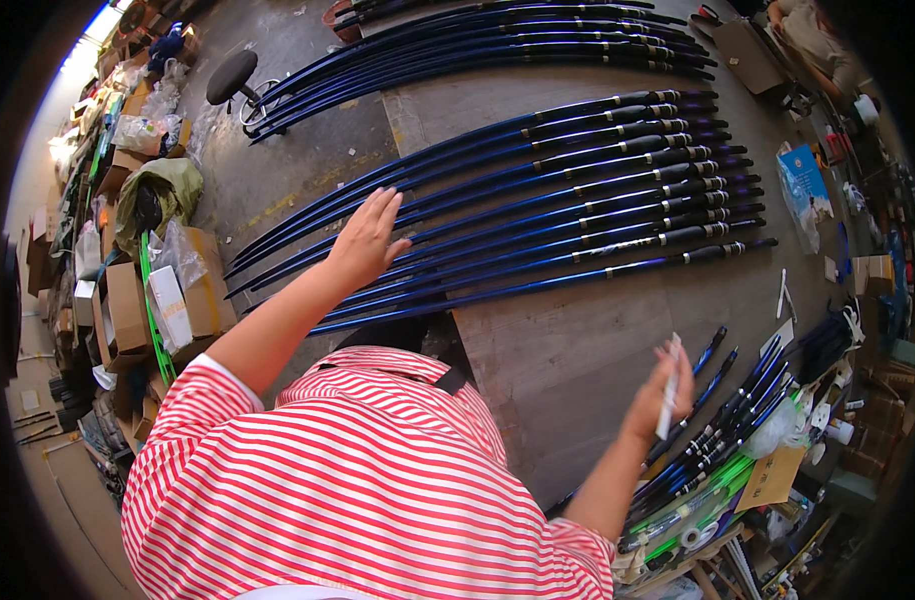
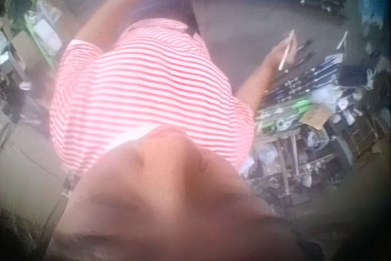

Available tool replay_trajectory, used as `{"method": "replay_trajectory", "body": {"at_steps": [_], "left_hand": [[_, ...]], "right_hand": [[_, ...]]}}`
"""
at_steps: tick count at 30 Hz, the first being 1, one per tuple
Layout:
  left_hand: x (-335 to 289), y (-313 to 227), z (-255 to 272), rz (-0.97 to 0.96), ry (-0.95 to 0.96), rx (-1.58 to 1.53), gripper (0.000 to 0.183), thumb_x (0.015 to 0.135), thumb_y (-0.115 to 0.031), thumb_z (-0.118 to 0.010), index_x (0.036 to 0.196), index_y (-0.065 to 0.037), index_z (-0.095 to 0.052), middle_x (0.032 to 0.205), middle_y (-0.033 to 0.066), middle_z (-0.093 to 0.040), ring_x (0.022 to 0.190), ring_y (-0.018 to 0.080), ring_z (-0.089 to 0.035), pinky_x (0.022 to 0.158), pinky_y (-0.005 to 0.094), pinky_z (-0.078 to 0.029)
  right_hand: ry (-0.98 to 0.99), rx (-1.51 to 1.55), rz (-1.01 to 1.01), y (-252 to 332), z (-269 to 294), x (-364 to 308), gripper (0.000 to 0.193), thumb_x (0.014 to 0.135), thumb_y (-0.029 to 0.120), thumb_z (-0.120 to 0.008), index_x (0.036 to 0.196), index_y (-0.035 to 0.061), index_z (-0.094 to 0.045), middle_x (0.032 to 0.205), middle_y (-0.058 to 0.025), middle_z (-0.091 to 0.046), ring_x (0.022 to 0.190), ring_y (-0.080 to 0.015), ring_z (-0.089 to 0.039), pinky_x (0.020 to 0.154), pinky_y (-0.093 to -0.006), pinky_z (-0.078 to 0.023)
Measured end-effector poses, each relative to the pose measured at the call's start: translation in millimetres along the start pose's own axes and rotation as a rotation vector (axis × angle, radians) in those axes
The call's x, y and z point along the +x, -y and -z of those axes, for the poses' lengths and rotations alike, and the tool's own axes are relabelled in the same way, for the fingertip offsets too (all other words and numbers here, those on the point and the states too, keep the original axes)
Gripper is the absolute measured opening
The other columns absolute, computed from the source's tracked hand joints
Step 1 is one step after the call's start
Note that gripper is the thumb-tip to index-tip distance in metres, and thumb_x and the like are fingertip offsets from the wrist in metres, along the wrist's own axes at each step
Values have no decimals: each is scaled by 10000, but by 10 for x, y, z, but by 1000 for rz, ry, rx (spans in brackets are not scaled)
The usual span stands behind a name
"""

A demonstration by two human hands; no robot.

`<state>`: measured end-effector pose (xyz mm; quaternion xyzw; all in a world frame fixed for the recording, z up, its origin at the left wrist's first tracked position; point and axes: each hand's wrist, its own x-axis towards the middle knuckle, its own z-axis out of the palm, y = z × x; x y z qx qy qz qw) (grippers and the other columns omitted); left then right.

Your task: The person picks up fishing rods, extending and retracting segments to check the movement and the finish. They use a pen to mark one of the rods and then handle more rods from a group on a table.

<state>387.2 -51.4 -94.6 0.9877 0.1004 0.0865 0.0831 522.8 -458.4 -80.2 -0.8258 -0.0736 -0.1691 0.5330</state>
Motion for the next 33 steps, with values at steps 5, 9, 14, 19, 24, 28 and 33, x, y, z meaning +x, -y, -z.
{"method": "replay_trajectory", "body": {"at_steps": [5,9,14,19,24,28,33], "left_hand": [[516,51,-419,97,17,19,727,793,-387,-563,1295,58,-283,1355,217,-276,1282,346,-220,1043,444,-183],[803,44,-594,200,-7,-36,787,807,-484,-496,1318,54,-235,1394,212,-193,1314,334,-135,1064,438,-103],[907,64,-759,263,-9,-118,867,785,-556,-475,1322,73,-214,1403,217,-165,1325,321,-107,1064,449,-53],[924,137,-703,251,25,-188,872,762,-518,-531,1307,92,-229,1388,243,-178,1319,340,-118,1061,461,-57],[943,160,-680,255,85,-172,858,747,-509,-540,1298,90,-268,1381,247,-202,1317,343,-130,1057,470,-36],[954,172,-685,260,95,-175,857,742,-503,-551,1294,92,-275,1380,250,-202,1317,346,-133,1055,474,-31],[952,184,-700,255,98,-177,847,746,-486,-552,1293,97,-273,1379,257,-199,1318,351,-126,1055,476,-27]], "right_hand": [[246,126,250,575,-1407,38,193,826,33,-509,980,-44,-598,845,-110,-622,737,-154,-612,678,-255,-497],[327,80,414,713,-2182,125,131,800,4,-530,890,-35,-616,782,-102,-625,670,-157,-621,618,-245,-505],[357,96,350,663,-2817,87,133,737,15,-629,865,-21,-613,825,-151,-643,786,-262,-640,682,-303,-516],[393,33,458,536,-3321,157,175,725,39,-647,885,-18,-603,832,-146,-645,782,-266,-641,679,-316,-520],[427,55,559,578,-3610,191,145,709,23,-642,839,-22,-595,803,-150,-636,791,-300,-633,741,-369,-516],[437,48,641,566,-3674,178,136,696,-13,-636,820,-23,-582,744,-145,-612,703,-280,-621,760,-395,-513],[433,-7,650,575,-3705,170,141,701,-8,-644,831,-20,-592,758,-143,-621,721,-286,-624,770,-392,-509]]}}
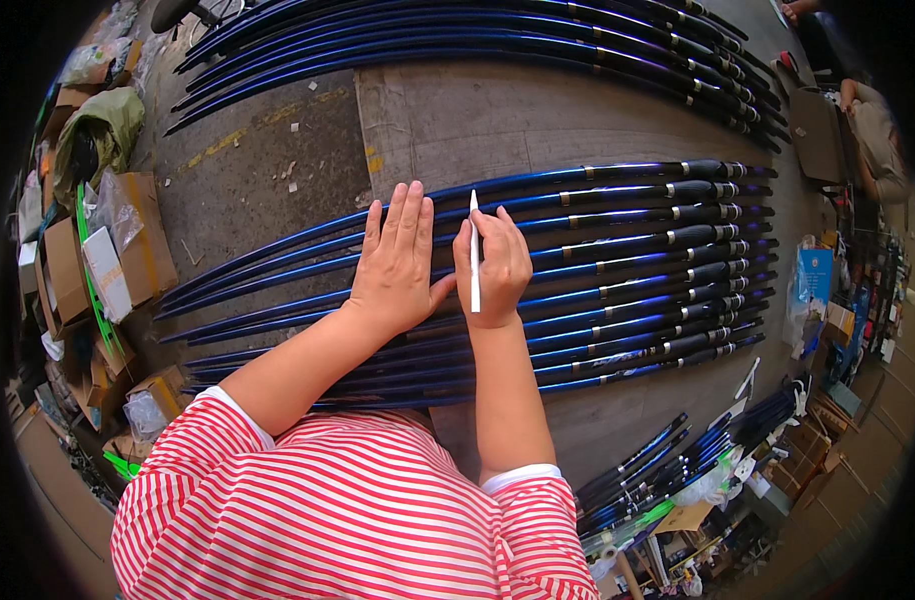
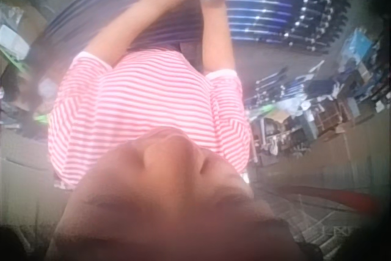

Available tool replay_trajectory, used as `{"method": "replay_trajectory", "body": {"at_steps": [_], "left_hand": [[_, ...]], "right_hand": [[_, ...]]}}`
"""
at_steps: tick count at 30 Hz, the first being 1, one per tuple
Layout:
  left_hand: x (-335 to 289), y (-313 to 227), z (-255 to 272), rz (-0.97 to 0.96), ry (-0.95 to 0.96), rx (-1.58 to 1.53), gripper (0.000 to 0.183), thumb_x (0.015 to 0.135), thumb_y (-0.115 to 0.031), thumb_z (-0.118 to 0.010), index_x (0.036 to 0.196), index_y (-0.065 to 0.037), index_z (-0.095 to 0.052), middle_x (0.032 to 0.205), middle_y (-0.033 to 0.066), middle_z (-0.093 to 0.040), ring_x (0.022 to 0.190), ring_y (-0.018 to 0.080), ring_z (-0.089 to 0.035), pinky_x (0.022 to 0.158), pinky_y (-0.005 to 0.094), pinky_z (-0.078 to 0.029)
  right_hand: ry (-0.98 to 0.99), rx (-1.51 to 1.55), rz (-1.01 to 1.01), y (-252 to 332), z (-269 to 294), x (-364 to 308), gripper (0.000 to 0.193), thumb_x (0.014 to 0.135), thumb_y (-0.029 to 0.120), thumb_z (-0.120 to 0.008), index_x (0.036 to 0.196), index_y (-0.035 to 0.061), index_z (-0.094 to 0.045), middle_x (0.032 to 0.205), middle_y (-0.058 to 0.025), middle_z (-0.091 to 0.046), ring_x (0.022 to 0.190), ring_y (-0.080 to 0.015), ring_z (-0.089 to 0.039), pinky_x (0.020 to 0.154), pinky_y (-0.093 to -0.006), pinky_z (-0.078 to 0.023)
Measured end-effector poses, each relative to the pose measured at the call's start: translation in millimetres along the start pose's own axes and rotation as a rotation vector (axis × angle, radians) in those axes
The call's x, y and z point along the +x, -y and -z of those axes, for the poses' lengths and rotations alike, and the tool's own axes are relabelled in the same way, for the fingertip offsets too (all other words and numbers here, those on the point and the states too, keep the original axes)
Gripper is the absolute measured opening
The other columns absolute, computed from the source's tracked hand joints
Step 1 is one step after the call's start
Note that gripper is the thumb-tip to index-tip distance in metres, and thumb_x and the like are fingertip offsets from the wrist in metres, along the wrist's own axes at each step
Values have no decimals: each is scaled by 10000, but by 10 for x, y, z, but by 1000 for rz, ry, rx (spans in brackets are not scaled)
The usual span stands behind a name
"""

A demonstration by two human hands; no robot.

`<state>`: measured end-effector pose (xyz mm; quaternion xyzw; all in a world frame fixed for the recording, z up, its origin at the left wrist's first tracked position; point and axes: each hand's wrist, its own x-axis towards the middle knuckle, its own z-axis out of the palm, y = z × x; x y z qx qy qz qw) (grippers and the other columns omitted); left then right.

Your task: The person picks up fishing rods, extending and retracting segments to check the movement and the finish. They use a pen to mark one of the rods and then handle more rods from a group on a table.

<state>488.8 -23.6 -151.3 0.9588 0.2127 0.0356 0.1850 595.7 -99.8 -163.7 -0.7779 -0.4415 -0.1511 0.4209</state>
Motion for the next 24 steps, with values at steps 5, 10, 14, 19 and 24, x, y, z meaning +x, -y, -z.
{"method": "replay_trajectory", "body": {"at_steps": [5,10,14,19,24], "left_hand": [[7,-2,-6,-1,-3,-11,841,748,-477,-553,1294,98,-271,1380,258,-195,1319,353,-120,1055,476,-24],[8,4,-25,-1,-7,-13,841,750,-478,-546,1296,97,-265,1382,258,-190,1320,351,-117,1056,475,-20],[9,5,-32,-2,-7,-11,842,752,-480,-542,1297,98,-262,1382,259,-190,1320,353,-116,1055,476,-16],[6,4,-35,-5,-20,-2,843,750,-479,-543,1293,104,-265,1378,263,-195,1316,360,-126,1054,480,-21],[8,2,-45,-9,-27,-2,851,746,-479,-549,1292,107,-263,1375,263,-201,1312,362,-136,1054,482,-33]], "right_hand": [[13,-13,5,-18,-4,-7,141,699,-3,-648,832,-17,-601,784,-139,-630,740,-298,-625,779,-388,-505],[14,-30,7,-29,-21,-9,145,694,-9,-649,830,-16,-602,775,-138,-627,742,-301,-623,781,-390,-504],[20,-49,9,-33,-29,-14,143,690,-12,-649,826,-14,-602,773,-136,-627,739,-296,-621,780,-391,-504],[5,-7,2,-41,-29,-24,148,683,-16,-648,824,-13,-602,770,-141,-623,722,-289,-616,774,-391,-506],[-9,-31,12,-47,-33,-11,139,666,-18,-636,795,-9,-584,730,-129,-603,691,-285,-612,766,-394,-509]]}}
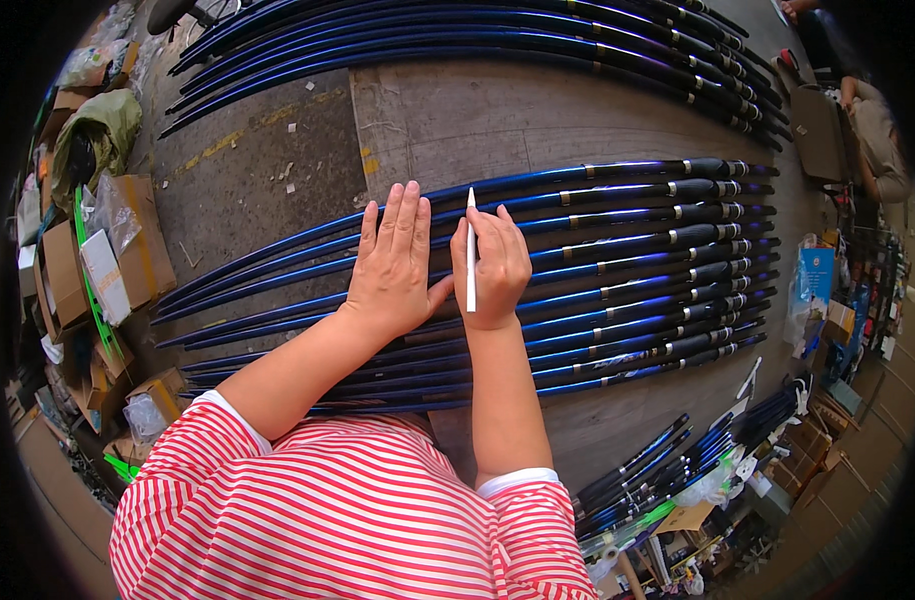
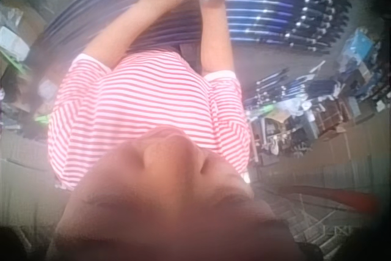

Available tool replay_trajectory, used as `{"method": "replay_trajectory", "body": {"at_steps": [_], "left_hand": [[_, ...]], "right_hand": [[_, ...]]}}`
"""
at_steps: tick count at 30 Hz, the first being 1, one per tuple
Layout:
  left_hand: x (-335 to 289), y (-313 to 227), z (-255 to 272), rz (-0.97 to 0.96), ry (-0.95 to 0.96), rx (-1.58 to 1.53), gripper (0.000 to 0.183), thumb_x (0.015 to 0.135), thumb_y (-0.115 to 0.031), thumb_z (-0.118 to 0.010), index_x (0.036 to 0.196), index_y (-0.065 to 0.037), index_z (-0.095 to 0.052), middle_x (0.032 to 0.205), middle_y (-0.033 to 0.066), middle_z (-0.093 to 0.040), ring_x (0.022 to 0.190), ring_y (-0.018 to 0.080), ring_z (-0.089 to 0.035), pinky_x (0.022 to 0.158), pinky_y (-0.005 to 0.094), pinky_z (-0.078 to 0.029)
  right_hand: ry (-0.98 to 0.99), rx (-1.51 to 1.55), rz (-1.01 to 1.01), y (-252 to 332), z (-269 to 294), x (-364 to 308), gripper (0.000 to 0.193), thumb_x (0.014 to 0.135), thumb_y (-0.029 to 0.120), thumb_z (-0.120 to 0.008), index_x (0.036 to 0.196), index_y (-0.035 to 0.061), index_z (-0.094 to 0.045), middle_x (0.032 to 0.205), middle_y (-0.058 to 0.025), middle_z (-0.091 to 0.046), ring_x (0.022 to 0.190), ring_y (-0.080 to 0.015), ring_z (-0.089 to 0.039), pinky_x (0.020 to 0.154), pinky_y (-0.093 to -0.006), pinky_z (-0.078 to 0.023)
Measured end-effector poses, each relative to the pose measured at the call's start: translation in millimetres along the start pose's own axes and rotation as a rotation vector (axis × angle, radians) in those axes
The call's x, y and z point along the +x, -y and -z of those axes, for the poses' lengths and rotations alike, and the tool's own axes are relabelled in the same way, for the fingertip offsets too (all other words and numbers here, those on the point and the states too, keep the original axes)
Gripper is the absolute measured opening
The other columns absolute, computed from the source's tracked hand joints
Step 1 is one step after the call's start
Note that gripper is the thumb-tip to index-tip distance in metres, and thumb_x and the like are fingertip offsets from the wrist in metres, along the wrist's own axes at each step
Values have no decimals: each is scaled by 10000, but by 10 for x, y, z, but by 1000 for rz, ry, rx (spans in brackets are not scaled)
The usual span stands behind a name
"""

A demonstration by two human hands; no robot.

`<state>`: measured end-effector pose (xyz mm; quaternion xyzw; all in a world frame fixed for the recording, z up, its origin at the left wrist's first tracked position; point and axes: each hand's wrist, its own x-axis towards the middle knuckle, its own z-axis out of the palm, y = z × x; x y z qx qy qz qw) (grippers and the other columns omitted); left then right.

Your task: The person picks up fishing rods, extending and retracting segments to check the movement and the finish. They use a pen to mark one of the rods and then handle more rods from a group on a table.

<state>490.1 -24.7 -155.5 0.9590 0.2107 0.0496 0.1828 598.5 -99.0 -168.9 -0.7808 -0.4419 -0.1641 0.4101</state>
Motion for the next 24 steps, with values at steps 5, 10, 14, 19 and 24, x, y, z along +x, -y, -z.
{"method": "replay_trajectory", "body": {"at_steps": [5,10,14,19,24], "left_hand": [[6,-16,23,8,6,3,869,738,-496,-554,1290,108,-264,1373,262,-207,1311,360,-140,1054,482,-41],[5,-20,23,10,7,3,869,743,-507,-548,1290,107,-266,1372,259,-209,1312,359,-137,1054,482,-53],[8,-24,29,9,6,-5,866,746,-505,-546,1290,107,-266,1372,258,-208,1313,356,-134,1054,483,-56],[8,-23,16,11,1,-14,867,746,-501,-547,1292,107,-259,1374,259,-204,1314,356,-132,1055,482,-54],[1,-20,-2,18,-12,-30,885,724,-471,-584,1303,100,-234,1380,250,-193,1314,349,-137,1056,472,-58]], "right_hand": [[-82,36,-89,8,105,-27,113,657,7,-591,753,12,-532,678,-113,-572,663,-288,-607,697,-385,-528],[-77,-23,-108,-25,104,-66,99,679,24,-596,755,12,-534,705,-122,-592,720,-298,-622,658,-355,-526],[-85,-41,-121,-33,98,-62,93,685,23,-601,758,10,-544,720,-131,-602,733,-302,-622,638,-341,-520],[-86,-76,-110,-50,73,-72,92,684,22,-604,757,10,-550,718,-135,-602,732,-303,-621,631,-341,-519],[-72,-74,-117,-44,85,-73,91,682,24,-605,754,9,-551,721,-137,-604,732,-302,-621,632,-343,-519]]}}
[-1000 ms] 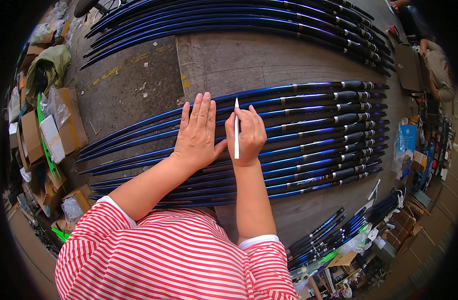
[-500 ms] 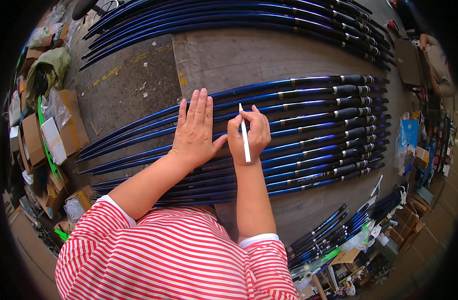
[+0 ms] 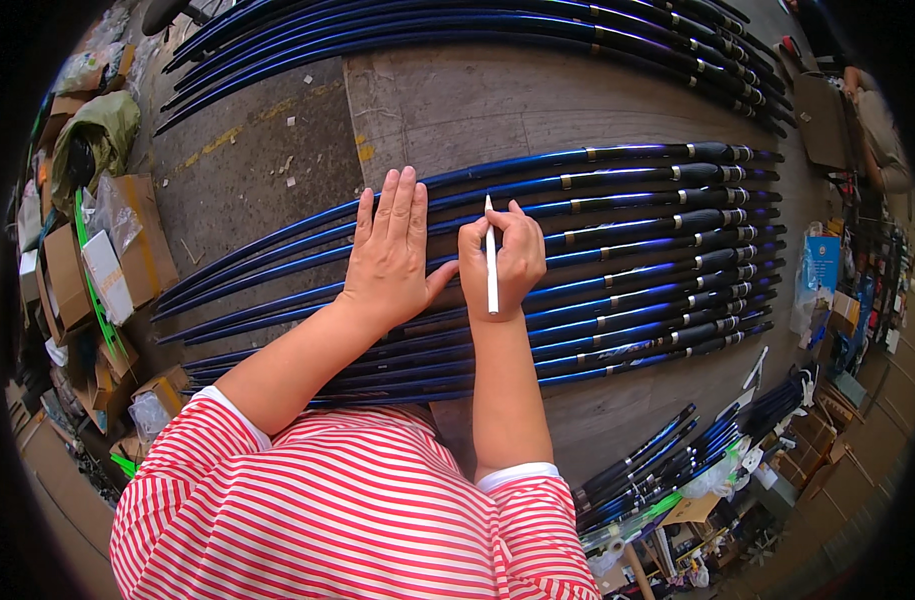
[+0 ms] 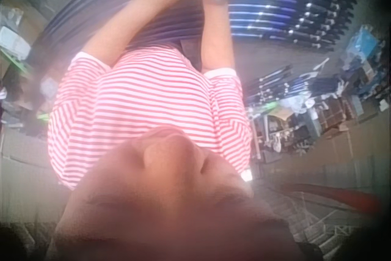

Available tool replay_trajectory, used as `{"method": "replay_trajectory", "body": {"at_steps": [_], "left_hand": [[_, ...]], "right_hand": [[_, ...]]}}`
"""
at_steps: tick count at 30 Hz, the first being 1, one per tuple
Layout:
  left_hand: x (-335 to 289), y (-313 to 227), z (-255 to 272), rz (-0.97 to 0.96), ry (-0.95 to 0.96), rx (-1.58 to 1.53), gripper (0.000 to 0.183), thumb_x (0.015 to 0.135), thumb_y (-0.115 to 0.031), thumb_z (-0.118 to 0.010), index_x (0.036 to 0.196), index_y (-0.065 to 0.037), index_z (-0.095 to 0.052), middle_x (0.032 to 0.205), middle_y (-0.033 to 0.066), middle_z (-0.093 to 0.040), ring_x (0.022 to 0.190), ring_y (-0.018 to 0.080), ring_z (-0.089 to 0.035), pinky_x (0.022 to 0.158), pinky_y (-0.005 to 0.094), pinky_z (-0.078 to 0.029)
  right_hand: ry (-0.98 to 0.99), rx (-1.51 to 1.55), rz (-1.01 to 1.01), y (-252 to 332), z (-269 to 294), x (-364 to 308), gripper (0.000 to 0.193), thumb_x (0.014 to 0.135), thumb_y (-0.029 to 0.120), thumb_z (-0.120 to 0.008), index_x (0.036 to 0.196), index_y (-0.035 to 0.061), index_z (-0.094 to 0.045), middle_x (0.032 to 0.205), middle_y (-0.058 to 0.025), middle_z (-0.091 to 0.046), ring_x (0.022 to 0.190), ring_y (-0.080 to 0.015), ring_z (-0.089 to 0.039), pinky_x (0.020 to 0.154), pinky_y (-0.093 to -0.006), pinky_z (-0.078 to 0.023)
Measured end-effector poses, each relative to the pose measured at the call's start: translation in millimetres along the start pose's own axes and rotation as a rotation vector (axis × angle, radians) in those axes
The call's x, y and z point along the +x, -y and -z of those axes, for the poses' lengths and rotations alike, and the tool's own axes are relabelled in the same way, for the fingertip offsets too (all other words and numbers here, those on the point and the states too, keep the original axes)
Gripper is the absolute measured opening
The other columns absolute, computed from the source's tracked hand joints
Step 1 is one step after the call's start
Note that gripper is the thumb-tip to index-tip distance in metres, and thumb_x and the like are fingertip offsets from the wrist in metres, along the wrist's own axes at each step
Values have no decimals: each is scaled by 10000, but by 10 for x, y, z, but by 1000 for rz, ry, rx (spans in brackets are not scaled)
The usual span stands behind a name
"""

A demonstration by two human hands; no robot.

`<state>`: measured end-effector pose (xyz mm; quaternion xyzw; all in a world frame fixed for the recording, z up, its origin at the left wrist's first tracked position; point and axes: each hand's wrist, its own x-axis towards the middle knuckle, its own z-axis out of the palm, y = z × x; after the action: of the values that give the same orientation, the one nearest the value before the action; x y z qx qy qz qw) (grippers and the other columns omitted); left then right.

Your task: The person picks up fishing rods, extending and retracting segments to check the movement and the finish. They use a pen to mark one of the rods and then handle more rods from a group on a table.

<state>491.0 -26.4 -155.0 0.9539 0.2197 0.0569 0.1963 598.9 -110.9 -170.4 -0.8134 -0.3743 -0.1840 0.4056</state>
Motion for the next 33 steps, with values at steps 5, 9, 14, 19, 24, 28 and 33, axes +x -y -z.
{"method": "replay_trajectory", "body": {"at_steps": [5,9,14,19,24,28,33], "left_hand": [[0,-3,2,-5,-10,-8,892,717,-457,-600,1306,96,-223,1382,248,-187,1314,348,-138,1057,468,-63],[-1,-4,-13,-11,-11,-14,888,721,-458,-596,1305,98,-225,1382,249,-186,1314,350,-138,1057,470,-64],[-4,-3,4,-5,-5,11,845,757,-497,-523,1293,104,-265,1380,248,-204,1317,348,-130,1056,477,-29],[-7,1,-25,-7,-27,38,808,767,-472,-505,1286,105,-282,1373,253,-219,1315,346,-144,1057,475,-27],[-10,8,-73,-2,-49,53,780,791,-470,-469,1284,107,-287,1373,254,-221,1316,342,-143,1057,475,-22],[-11,-6,-52,2,-54,19,756,792,-412,-505,1297,93,-256,1384,238,-199,1315,334,-150,1058,465,-66],[-17,3,-54,-5,-29,49,786,791,-461,-482,1294,101,-261,1383,247,-199,1317,343,-137,1057,472,-34]], "right_hand": [[-9,-23,9,-9,-9,-1,84,678,28,-597,739,12,-542,690,-130,-591,734,-298,-623,633,-342,-519],[-18,21,5,-38,39,-38,82,678,19,-584,742,10,-535,679,-127,-584,727,-291,-625,647,-336,-523],[64,174,-118,145,230,-84,75,715,28,-583,780,8,-551,743,-128,-622,793,-294,-639,676,-339,-517],[131,190,65,169,202,-193,131,684,-7,-613,792,5,-541,730,-134,-605,688,-269,-626,778,-412,-508],[143,164,83,155,166,-208,132,679,-12,-620,788,6,-548,730,-138,-609,696,-267,-627,776,-407,-508],[152,133,78,179,176,-196,140,677,-12,-627,793,9,-552,738,-141,-613,705,-269,-629,776,-405,-507],[151,137,80,183,176,-203,119,664,-13,-600,755,12,-529,690,-130,-586,644,-263,-607,769,-412,-511]]}}
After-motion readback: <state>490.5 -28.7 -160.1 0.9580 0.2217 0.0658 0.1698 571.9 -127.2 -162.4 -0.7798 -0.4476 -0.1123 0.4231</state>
